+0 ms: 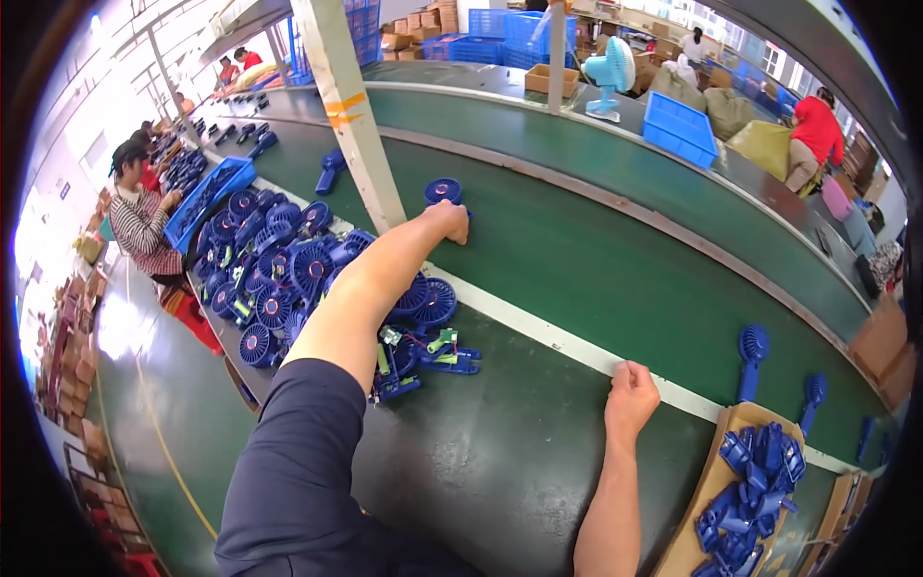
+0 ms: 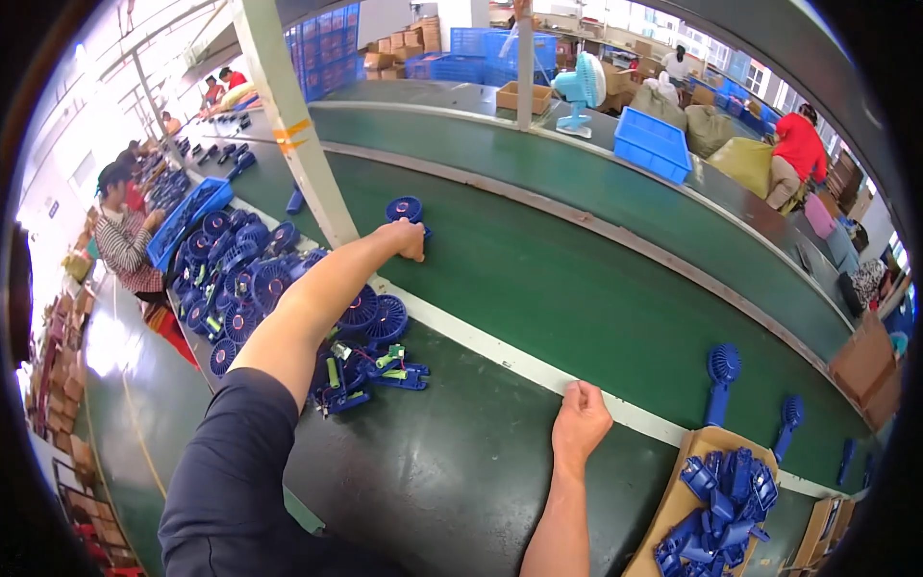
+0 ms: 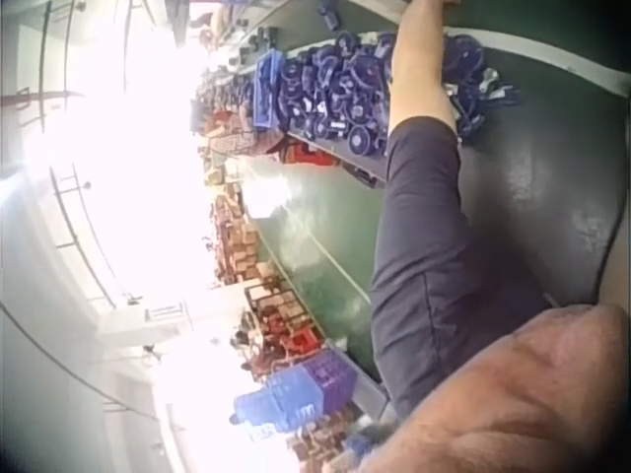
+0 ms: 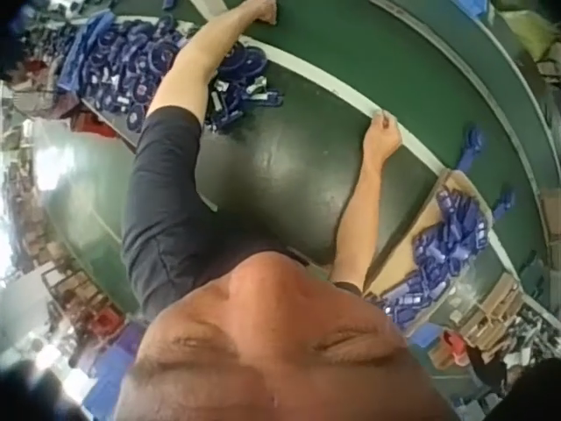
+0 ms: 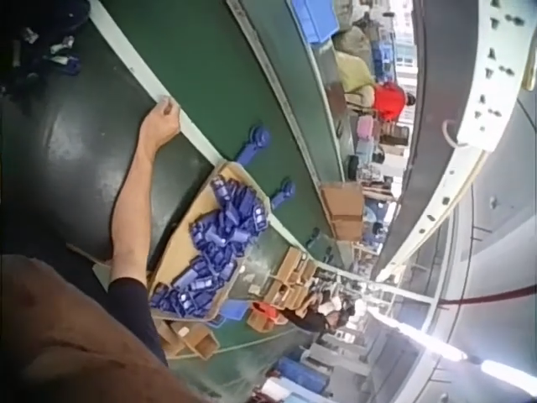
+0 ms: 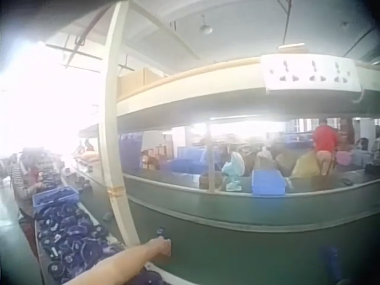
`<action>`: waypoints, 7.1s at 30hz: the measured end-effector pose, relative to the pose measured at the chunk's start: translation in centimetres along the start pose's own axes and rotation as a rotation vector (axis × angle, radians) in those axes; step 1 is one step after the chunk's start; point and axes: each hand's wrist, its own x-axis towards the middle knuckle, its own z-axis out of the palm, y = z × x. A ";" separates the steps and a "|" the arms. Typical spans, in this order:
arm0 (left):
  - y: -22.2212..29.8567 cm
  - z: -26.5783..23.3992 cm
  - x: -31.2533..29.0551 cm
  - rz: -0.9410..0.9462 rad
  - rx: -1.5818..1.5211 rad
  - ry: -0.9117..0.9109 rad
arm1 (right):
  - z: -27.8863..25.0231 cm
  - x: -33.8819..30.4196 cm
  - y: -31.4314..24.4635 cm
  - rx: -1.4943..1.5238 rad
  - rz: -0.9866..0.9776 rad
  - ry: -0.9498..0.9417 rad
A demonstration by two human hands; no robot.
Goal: The person assembles portable electric fans by fitting internal circuit boards and batteries into fan housings, snapping on handle casings, and placing the assembled fans onto a conveyor belt.
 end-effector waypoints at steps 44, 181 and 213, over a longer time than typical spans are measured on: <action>13.8 11.7 -46.2 0.993 -1.038 0.337 | -10.0 -20.8 -8.3 0.756 0.396 -0.359; 12.5 16.6 -50.0 0.408 -2.008 -0.672 | -13.6 -28.2 -7.1 -0.285 -1.012 -0.408; 12.0 17.6 -49.3 0.339 -2.073 -1.051 | -13.4 -27.5 -9.4 -0.630 -0.690 -0.641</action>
